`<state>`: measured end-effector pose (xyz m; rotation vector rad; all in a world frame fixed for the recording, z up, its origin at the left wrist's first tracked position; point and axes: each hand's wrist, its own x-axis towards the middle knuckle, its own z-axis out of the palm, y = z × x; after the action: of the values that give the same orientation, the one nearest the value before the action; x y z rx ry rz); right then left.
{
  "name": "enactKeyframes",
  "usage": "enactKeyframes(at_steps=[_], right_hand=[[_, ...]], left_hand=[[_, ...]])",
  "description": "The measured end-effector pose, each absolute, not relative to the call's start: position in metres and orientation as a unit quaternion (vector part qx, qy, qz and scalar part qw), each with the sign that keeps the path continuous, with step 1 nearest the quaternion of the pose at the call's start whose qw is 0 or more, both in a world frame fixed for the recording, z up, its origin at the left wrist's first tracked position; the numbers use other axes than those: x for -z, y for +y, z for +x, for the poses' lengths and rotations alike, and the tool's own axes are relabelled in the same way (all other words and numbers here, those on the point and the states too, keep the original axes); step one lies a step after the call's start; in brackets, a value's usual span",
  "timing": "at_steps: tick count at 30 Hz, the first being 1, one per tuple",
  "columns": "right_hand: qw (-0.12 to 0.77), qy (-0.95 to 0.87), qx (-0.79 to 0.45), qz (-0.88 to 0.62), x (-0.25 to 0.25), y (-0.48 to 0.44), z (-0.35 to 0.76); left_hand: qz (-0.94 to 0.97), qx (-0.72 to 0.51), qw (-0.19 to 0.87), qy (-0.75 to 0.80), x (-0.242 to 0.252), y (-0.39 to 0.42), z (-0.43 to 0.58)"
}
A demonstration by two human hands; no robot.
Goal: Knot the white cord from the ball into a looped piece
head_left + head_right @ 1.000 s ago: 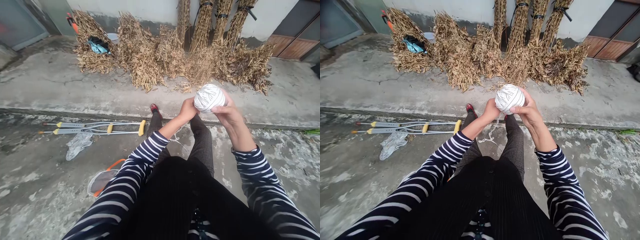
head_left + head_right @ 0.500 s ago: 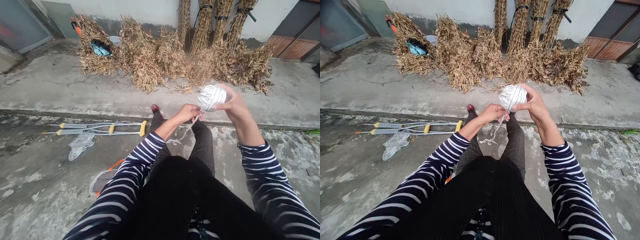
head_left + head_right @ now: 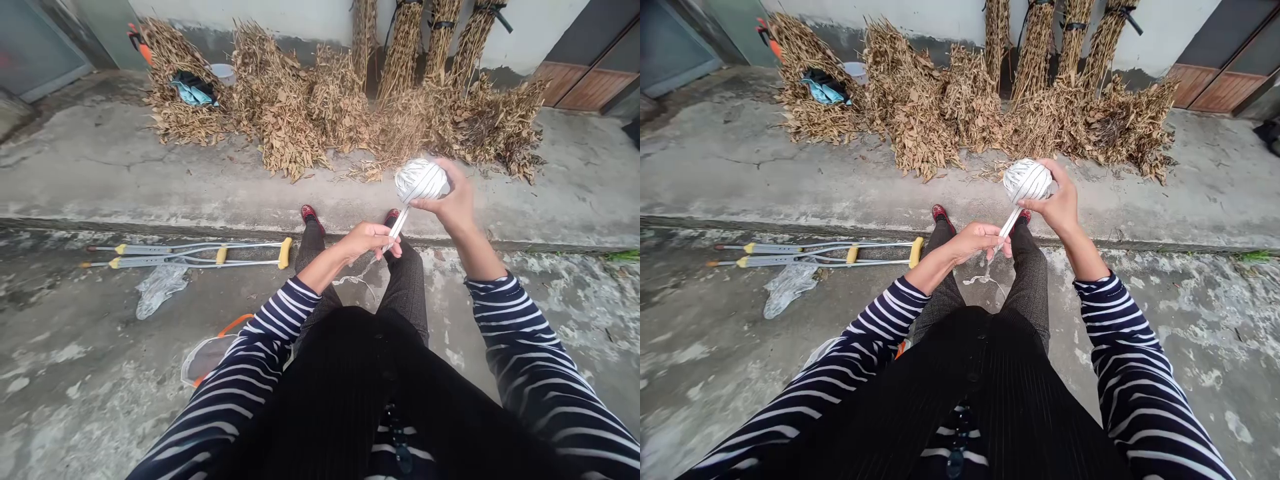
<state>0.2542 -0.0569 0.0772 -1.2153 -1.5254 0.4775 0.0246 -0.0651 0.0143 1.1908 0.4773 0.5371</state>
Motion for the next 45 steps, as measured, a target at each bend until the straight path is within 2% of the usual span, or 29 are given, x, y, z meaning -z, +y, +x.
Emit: enactKeyframes(at_steps=[7, 13, 20, 24, 29, 36, 39, 45], right_hand=[[0.462, -0.705, -0.087, -0.531, -0.036, -0.052, 0.254], [0.416, -0.756, -0.099, -0.496, -0.006, -0.064, 0.239], [0.399, -0.743, -0.198, -0.499, 0.008, -0.08, 0.218], [0.37, -0.729, -0.267, -0.51, 0.008, -0.089, 0.217], [0.342, -0.749, -0.337, -0.456, 0.0, -0.104, 0.215], [0.316, -0.747, -0.414, -0.413, -0.024, -0.112, 0.213], [0.332, -0.697, -0.478, -0.418, -0.029, -0.116, 0.22], [0.374, -0.548, -0.642, -0.384, -0.044, -0.126, 0.248]], left_hand=[[0.527, -0.232, 0.789, 0.213, -0.028, -0.073, 0.0], [0.485, -0.316, 0.788, 0.208, -0.05, -0.062, -0.002], [0.442, -0.414, 0.741, 0.291, -0.064, -0.035, 0.014], [0.454, -0.448, 0.712, 0.293, -0.063, -0.01, 0.014], [0.446, -0.474, 0.703, 0.287, -0.052, 0.024, 0.013], [0.435, -0.445, 0.732, 0.277, -0.042, 0.038, 0.017], [0.43, -0.431, 0.736, 0.296, -0.04, 0.046, 0.01], [0.518, -0.268, 0.758, 0.292, -0.023, 0.063, -0.025]])
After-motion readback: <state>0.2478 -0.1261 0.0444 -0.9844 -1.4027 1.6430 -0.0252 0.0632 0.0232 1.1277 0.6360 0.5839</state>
